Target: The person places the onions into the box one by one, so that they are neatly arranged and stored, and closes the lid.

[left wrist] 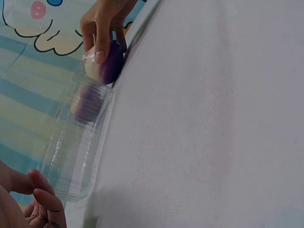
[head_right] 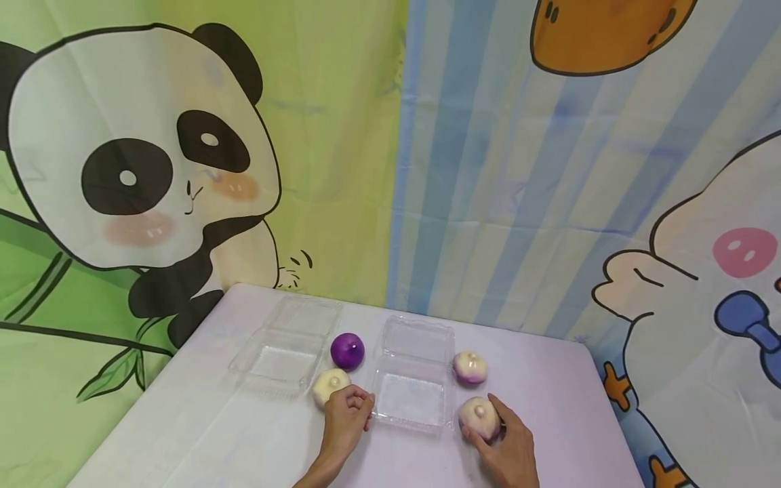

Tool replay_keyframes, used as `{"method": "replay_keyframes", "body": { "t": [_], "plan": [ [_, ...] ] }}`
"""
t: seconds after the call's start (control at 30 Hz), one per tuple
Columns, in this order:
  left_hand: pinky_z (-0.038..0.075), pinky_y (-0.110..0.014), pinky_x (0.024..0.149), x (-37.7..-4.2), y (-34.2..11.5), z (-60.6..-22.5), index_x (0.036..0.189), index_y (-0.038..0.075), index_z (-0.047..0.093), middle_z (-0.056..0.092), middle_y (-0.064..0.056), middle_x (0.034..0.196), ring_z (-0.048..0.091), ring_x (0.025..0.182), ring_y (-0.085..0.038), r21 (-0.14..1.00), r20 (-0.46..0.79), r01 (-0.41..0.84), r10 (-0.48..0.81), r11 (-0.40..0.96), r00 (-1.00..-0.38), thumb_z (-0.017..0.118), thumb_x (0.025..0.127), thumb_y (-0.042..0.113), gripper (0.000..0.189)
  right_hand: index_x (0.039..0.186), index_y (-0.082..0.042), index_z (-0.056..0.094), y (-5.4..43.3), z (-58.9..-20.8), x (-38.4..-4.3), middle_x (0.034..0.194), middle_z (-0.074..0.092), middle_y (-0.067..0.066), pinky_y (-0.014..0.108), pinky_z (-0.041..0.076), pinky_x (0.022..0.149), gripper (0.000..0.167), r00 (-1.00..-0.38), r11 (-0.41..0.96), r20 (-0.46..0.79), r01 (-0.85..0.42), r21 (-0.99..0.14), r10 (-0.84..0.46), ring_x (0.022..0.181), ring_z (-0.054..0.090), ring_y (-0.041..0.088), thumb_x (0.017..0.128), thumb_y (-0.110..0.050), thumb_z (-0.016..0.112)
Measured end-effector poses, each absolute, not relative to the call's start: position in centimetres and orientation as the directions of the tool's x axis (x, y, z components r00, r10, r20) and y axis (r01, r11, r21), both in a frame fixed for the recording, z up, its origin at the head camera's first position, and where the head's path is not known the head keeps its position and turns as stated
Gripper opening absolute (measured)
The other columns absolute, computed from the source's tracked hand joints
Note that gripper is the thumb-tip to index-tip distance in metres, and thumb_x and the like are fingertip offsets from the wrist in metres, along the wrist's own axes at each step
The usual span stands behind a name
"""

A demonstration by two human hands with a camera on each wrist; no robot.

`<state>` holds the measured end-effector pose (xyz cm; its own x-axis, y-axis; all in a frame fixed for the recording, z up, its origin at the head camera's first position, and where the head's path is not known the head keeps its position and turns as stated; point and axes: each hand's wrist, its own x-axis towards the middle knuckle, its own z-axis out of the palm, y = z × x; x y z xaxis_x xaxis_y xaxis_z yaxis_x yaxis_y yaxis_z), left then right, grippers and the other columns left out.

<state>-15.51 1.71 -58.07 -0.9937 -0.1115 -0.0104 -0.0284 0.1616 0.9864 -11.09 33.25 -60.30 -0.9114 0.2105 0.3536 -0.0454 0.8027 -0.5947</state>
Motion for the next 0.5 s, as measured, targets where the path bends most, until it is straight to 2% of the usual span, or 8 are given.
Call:
{"method": "replay_keyframes", "body": {
  "t": [0.5],
  "plan": [
    [0.052,-0.021,0.047,-15.57,1.53,-58.03,0.084,0.004,0.07,0.071,-0.011,0.063,0.057,0.043,-0.005,0.987,-0.01,-0.025,-0.095,0.157,-0.995,0.076,0.097,0.004,0.014,0.141,-0.001,0.07,33.22,-60.25,-11.08,0.12,0.08,0.02,0.028,0.06,0.076,0.084,-0.911,0.808,0.352,-0.037,-0.588,0.214,0.087,0.07,0.009,0.073,-0.04,0.103]
  ]
}}
